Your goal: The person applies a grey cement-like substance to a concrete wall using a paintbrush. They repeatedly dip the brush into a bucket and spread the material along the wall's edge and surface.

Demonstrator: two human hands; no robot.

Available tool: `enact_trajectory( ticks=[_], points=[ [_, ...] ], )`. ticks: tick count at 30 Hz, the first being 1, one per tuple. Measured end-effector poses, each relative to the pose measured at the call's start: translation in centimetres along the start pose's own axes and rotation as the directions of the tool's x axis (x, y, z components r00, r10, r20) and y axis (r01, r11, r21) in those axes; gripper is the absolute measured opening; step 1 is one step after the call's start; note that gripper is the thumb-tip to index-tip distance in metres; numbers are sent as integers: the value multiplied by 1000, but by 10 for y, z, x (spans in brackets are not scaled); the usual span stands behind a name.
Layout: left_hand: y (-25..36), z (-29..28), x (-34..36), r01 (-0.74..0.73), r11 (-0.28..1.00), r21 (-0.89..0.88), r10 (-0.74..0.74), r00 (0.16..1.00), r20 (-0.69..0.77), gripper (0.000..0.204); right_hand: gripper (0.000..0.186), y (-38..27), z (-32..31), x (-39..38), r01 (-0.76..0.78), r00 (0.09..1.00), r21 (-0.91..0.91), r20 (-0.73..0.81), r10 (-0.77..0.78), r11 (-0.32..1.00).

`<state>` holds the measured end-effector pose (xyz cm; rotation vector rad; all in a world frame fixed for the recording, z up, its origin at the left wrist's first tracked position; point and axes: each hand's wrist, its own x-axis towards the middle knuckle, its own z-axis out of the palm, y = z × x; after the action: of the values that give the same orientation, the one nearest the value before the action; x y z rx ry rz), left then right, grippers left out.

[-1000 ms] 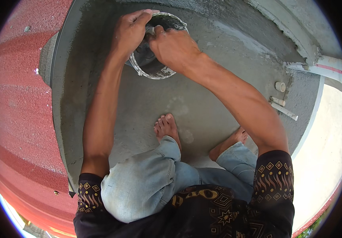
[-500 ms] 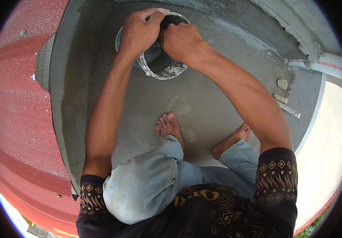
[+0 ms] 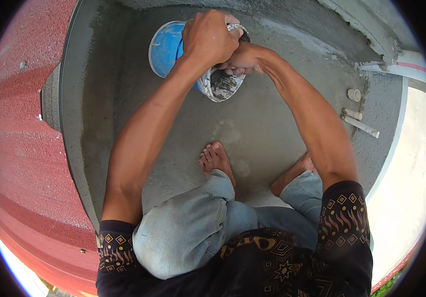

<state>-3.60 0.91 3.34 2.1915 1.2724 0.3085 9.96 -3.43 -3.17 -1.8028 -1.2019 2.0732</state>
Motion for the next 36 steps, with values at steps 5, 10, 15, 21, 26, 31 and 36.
enact_trajectory(
  ticks=[5, 10, 15, 21, 26, 31, 36],
  points=[
    [19, 19, -2, -62, 992, 109, 58, 997, 41, 33, 13, 34, 6, -2, 81, 986, 421, 98, -134, 904],
    [26, 38, -14, -164, 965, 206, 166, 986, 7, 32, 11, 82, 20, 13, 154, 933, 720, 119, -340, 676],
    [15, 38, -15, -166, 977, 130, 182, 977, -115, 37, 19, 88, 25, 1, 172, 936, 762, 70, -344, 624],
    [7, -8, -16, 83, 986, -145, -107, 981, -165, 51, 38, 82, 5, -61, 296, 942, 657, -80, -327, 693],
    [-55, -54, -12, 202, 923, -328, -290, 925, -245, 41, 47, 91, 6, -107, 351, 936, 619, -222, -272, 703],
    [-166, -84, -67, 231, 531, -815, -497, 864, -79, 41, 49, 65, 7, -108, 459, 888, 622, -318, -332, 634],
    [-196, -59, -117, 156, 386, -909, -622, 772, -131, 50, 42, 34, -14, -70, 542, 838, 608, -442, -320, 581]
  ],
)
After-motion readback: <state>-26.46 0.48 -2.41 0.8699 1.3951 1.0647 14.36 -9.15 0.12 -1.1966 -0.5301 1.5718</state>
